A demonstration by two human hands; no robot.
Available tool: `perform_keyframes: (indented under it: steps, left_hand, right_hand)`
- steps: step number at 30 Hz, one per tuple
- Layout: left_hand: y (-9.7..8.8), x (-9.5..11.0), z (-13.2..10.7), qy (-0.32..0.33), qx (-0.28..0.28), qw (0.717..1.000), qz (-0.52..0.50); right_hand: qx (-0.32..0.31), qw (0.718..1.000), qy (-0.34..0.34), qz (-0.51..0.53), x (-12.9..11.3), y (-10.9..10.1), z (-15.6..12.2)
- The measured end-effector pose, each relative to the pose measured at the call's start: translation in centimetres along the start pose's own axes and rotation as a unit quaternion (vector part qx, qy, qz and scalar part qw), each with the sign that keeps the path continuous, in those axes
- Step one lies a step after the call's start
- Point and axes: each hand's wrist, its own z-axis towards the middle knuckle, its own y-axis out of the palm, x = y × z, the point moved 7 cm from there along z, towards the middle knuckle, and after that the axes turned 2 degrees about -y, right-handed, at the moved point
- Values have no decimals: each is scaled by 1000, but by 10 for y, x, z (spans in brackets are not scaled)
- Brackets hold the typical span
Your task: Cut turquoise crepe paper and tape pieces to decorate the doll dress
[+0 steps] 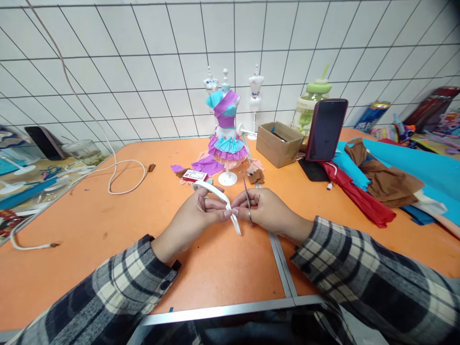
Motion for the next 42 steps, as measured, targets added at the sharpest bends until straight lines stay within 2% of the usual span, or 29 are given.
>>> perform_keyframes:
  steps: [3, 6, 9, 11, 13, 16, 19, 22, 25, 28, 31, 35, 36, 37, 38, 40, 41, 42]
  left_hand:
    - [-3, 0, 1, -9, 3, 999, 31]
    - [-2, -1, -1, -30, -20, 999, 33]
    - [2, 0, -4, -46, -63, 997, -16]
    - [5, -1, -7, -60, -80, 993, -67]
    - [4, 0, -7, -68, -76, 988, -112]
    - [1, 1, -6, -58, -63, 986, -144]
    - [2, 3, -6, -45, -74, 986, -145]
    - [6, 4, -8, -45, -94, 985, -140]
    - [11, 3, -12, -71, -124, 981, -133]
    - [13, 3, -13, -80, -142, 974, -159]
    - [7, 5, -9, -48, -128, 972, -191]
    - [-3, 6, -2, 5, -91, 980, -177]
    - [-5, 5, 0, 19, -76, 984, -157]
    - [-8, 6, 1, 34, -57, 990, -127]
    - [-10, 6, 2, 51, -34, 994, -92]
    - [-14, 9, 2, 80, 6, 996, -24]
    - [-15, 11, 2, 91, 18, 996, -1]
    - [-15, 12, 1, 100, 25, 995, 12]
  right_hand:
    - [12, 994, -58, -89, -9, -3, -2]
    - [24, 976, -98, -196, -18, -8, -4]
    - [27, 952, -119, -279, -24, -10, -5]
    - [25, 948, -126, -293, -25, -10, -5]
    - [22, 968, -118, -221, -22, -10, -4]
    - [4, 998, -58, 6, -10, -8, -2]
    - [-66, 977, 34, 199, 1, 4, -4]
    - [-127, 957, 98, 242, 3, 11, -10]
    - [-128, 968, 119, 182, 3, 6, -11]
    - [-122, 986, 104, 40, 2, 0, -9]
    - [-115, 990, 78, -37, 3, -3, -4]
    - [-16, 995, -9, -102, -3, -19, 2]
    - [-21, 995, -29, -88, -7, -18, 1]
    - [-58, 996, -39, -59, -10, -13, -2]
    - [-122, 992, -36, -27, -11, -3, -7]
    - [-259, 966, 1, 0, -12, 18, -21]
    - [-299, 954, 25, -18, -11, 25, -27]
    - [-312, 948, 44, -51, -9, 29, -31]
